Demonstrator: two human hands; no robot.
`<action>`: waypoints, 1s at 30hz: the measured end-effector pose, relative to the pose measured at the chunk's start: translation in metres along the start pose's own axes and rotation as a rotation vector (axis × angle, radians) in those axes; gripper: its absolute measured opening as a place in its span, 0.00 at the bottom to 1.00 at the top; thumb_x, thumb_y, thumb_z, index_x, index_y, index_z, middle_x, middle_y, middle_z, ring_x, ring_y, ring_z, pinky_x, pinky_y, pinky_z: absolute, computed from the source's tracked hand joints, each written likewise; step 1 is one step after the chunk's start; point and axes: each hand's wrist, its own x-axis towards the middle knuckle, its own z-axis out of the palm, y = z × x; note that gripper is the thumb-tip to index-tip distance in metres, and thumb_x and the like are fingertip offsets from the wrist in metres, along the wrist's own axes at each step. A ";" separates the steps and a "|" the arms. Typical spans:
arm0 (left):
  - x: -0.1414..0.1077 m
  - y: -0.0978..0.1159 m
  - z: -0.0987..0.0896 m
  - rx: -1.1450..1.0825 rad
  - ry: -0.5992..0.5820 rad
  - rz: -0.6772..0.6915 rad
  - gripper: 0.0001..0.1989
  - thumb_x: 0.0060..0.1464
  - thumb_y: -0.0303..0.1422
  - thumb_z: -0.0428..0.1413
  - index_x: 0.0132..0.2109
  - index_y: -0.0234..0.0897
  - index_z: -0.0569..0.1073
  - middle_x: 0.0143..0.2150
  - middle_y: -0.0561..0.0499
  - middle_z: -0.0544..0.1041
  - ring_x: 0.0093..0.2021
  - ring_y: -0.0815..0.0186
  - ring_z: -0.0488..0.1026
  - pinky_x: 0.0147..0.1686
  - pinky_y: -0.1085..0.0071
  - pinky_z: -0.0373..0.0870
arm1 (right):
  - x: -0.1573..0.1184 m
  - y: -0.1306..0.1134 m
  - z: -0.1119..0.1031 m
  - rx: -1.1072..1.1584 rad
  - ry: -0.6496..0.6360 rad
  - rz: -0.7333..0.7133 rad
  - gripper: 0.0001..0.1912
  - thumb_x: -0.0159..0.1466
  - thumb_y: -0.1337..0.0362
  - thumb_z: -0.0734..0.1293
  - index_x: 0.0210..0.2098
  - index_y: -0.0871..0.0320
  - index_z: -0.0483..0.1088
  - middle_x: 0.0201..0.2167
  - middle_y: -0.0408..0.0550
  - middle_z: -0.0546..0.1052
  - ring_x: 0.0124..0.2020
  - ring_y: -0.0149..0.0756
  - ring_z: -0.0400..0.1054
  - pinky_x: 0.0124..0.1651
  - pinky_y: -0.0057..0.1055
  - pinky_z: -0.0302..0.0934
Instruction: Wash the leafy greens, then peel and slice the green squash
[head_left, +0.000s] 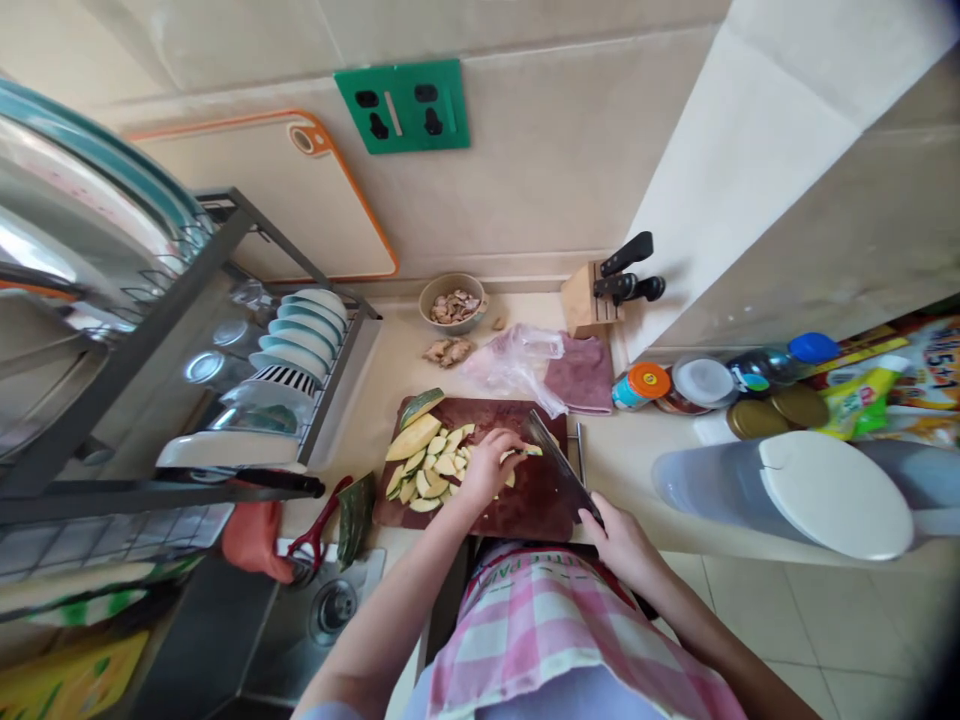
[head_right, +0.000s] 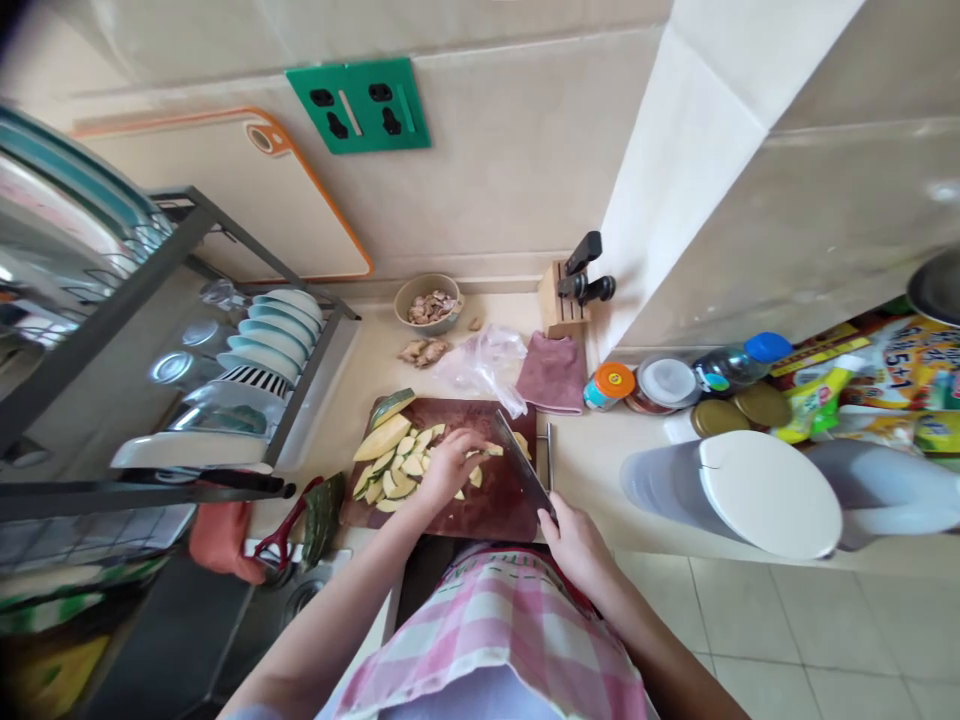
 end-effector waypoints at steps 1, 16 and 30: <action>0.004 0.000 0.009 0.089 -0.044 0.090 0.04 0.54 0.28 0.52 0.37 0.38 0.71 0.42 0.48 0.71 0.44 0.65 0.68 0.46 0.67 0.66 | -0.001 -0.001 -0.003 0.006 0.004 -0.005 0.18 0.63 0.56 0.51 0.43 0.58 0.66 0.38 0.53 0.76 0.38 0.41 0.71 0.40 0.33 0.61; 0.001 -0.027 0.027 0.535 -0.152 0.168 0.11 0.52 0.34 0.56 0.44 0.40 0.72 0.41 0.47 0.71 0.43 0.61 0.67 0.44 0.63 0.65 | -0.018 -0.001 0.010 -0.107 0.055 -0.010 0.15 0.63 0.62 0.51 0.40 0.59 0.65 0.35 0.53 0.76 0.36 0.39 0.70 0.38 0.30 0.58; 0.007 -0.019 0.019 0.527 -0.174 0.136 0.16 0.52 0.35 0.56 0.48 0.39 0.70 0.41 0.46 0.71 0.42 0.59 0.69 0.44 0.62 0.67 | -0.023 -0.011 0.024 -0.186 0.066 0.040 0.13 0.64 0.65 0.51 0.43 0.60 0.64 0.36 0.53 0.76 0.37 0.38 0.70 0.36 0.27 0.55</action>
